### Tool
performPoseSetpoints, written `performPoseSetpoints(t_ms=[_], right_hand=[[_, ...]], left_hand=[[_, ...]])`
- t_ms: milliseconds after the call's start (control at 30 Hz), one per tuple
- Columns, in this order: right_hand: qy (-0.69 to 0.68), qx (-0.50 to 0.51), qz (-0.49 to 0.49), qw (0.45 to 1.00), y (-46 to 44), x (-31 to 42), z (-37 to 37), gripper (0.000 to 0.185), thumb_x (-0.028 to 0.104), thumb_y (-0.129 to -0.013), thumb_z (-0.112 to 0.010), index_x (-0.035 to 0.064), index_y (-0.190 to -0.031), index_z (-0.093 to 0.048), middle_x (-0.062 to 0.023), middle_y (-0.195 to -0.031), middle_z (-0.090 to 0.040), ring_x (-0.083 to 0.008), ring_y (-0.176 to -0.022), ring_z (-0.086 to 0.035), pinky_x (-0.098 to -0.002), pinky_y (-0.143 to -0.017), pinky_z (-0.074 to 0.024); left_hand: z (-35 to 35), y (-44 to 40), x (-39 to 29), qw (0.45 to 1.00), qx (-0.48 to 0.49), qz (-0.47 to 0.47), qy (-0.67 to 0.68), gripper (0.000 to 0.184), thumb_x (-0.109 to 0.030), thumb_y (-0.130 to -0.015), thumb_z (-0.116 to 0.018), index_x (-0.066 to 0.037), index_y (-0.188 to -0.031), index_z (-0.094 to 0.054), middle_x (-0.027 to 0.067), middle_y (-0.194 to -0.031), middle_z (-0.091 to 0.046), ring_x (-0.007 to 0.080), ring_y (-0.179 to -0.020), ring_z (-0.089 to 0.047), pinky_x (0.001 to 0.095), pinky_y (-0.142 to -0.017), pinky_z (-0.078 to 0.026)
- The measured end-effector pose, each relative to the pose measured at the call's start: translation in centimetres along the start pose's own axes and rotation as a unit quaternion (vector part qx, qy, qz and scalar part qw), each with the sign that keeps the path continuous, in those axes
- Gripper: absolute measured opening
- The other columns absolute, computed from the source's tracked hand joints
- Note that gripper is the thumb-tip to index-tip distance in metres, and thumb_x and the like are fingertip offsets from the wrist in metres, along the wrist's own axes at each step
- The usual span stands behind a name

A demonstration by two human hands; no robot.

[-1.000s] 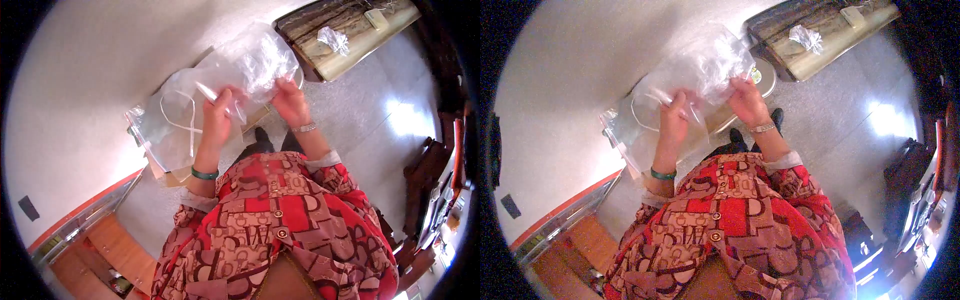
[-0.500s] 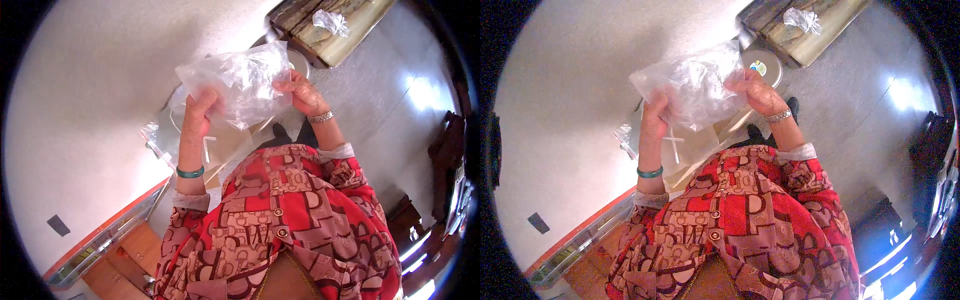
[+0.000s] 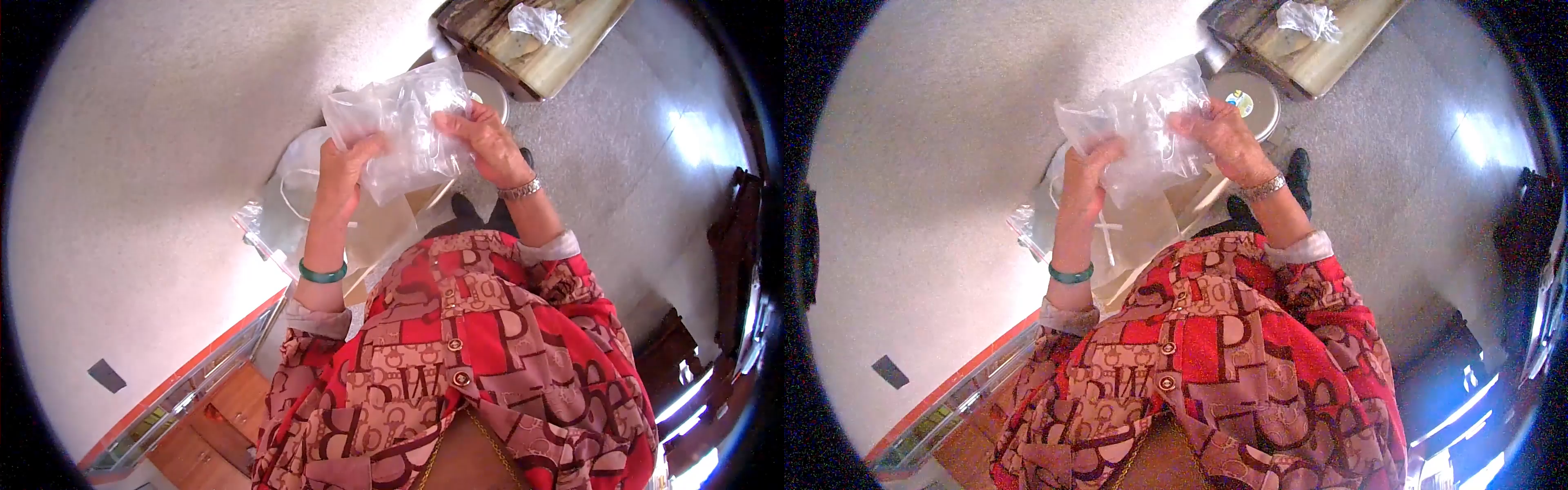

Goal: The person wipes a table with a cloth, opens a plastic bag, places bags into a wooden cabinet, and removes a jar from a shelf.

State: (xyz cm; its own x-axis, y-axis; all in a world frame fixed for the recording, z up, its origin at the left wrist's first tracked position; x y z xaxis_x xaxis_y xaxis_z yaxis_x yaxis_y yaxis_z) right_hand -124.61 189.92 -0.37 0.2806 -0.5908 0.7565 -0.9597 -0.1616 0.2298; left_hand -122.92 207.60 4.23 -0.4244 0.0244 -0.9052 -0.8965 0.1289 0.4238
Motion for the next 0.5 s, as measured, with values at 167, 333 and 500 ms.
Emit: performPoseSetpoints(t_ms=[167,333,500], right_hand=[[-0.070,0.037,-0.039,0.996,0.4,-0.1,0.0,0.035,0.020,-0.078,-0.063,0.0015,-0.107,-0.055,-0.0040,-0.098,-0.060,-0.0129,-0.087,-0.057,-0.0280,-0.079,-0.0456],[-0.101,0.095,-0.018,0.990,1.1,0.1,-0.9,0.042,0.007,-0.077,-0.061,0.0037,-0.117,-0.048,-0.0044,-0.104,-0.058,-0.0142,-0.092,-0.056,-0.0286,-0.083,-0.0451],[-0.081,0.058,0.016,0.995,1.1,-0.1,-0.7,0.047,-0.002,-0.074,-0.059,0.0048,-0.119,-0.046,-0.0039,-0.104,-0.058,-0.0140,-0.094,-0.056,-0.0285,-0.083,-0.0451]], left_hand=[[0.5,0.2,-0.6,0.999,-0.036,-0.023,0.027,0.025,-0.007,-0.072,-0.066,0.000,-0.095,-0.058,0.0058,-0.087,-0.061,0.0158,-0.077,-0.058,0.0295,-0.071,-0.048],[1.3,-0.2,0.1,0.998,-0.048,-0.029,0.038,0.026,-0.006,-0.071,-0.067,-0.001,-0.094,-0.058,0.0052,-0.085,-0.061,0.0155,-0.077,-0.058,0.0297,-0.070,-0.047],[0.4,-0.1,-0.6,0.996,-0.057,-0.071,-0.024,0.029,-0.007,-0.070,-0.069,-0.001,-0.096,-0.058,0.0043,-0.085,-0.060,0.0147,-0.076,-0.057,0.0287,-0.068,-0.046]])
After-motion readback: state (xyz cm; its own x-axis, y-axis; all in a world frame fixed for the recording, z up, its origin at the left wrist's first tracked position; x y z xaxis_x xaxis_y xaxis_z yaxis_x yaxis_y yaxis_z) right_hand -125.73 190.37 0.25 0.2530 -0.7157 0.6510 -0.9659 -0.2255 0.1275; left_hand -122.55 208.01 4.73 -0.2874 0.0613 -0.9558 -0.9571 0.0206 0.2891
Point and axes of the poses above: each hand's wrist, its own y-axis away from the middle knuckle, its own z-axis out of the back of the hand, x = y × z, the point moved 8 cm from there along -y, towards the middle knuckle
